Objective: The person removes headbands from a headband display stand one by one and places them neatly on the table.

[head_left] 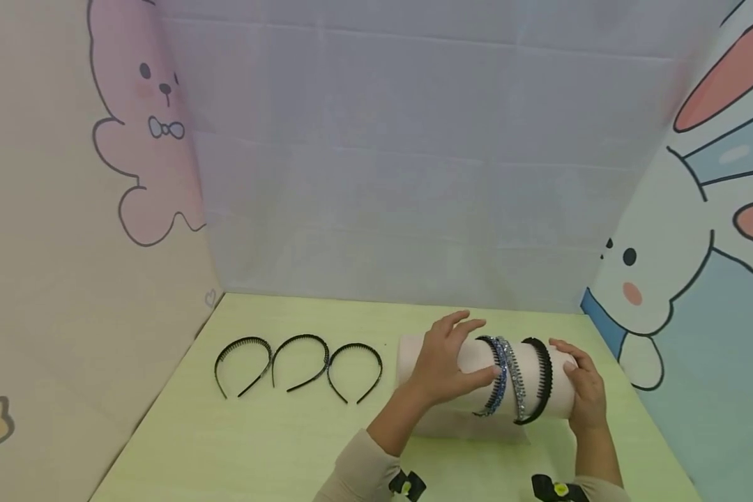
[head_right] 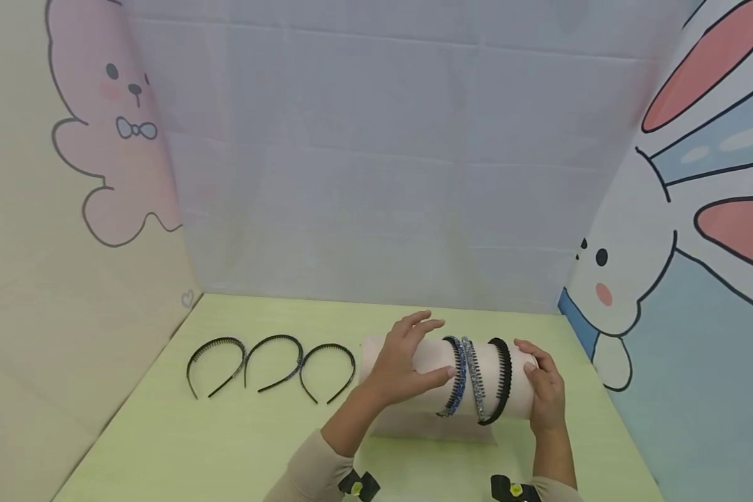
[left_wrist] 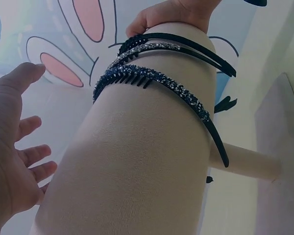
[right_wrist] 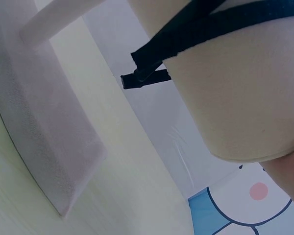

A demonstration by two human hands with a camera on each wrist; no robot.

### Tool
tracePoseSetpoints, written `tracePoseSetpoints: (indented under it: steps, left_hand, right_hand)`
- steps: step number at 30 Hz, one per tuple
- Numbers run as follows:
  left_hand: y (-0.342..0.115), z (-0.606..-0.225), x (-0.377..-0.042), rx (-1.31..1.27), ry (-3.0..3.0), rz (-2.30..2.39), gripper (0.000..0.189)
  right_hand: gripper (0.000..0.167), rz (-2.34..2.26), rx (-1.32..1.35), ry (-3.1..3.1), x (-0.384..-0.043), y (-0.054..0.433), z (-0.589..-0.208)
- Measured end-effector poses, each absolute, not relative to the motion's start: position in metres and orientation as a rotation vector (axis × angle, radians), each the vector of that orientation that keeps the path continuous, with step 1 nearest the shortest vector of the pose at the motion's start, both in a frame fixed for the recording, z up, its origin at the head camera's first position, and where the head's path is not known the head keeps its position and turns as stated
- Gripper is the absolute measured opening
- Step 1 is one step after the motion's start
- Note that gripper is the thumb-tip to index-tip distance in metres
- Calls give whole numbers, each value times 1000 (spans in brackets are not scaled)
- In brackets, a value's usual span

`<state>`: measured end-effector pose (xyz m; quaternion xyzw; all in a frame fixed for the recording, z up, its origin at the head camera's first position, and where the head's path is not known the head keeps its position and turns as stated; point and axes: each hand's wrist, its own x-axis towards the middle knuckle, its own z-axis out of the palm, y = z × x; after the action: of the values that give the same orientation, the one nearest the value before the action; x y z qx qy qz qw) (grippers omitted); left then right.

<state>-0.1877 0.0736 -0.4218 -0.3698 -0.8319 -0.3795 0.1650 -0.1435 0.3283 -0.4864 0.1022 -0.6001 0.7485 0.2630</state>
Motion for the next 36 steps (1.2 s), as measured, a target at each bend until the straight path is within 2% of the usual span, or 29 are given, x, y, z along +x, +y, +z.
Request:
tracePoseSetpoints:
  steps: [7,14,20,36]
  left_hand:
    - [85,-414,-194,-1160,-2549,-917,76]
    - [93,-420,-197,-1176,-2648,-717,88]
    - [96,-413,-199,-1205,-2716,-580,99]
    - [102,-416,-196,-1209,-2823,-266,110]
  right_hand:
    - [32,2056,335,-1593,-143,328,-488]
    - [30,2046,246,-1613,-142,326,-491]
    - [30,2029,280,-1610,-144,327,-487]
    - [32,2037,318,-1610,-146,329,-486]
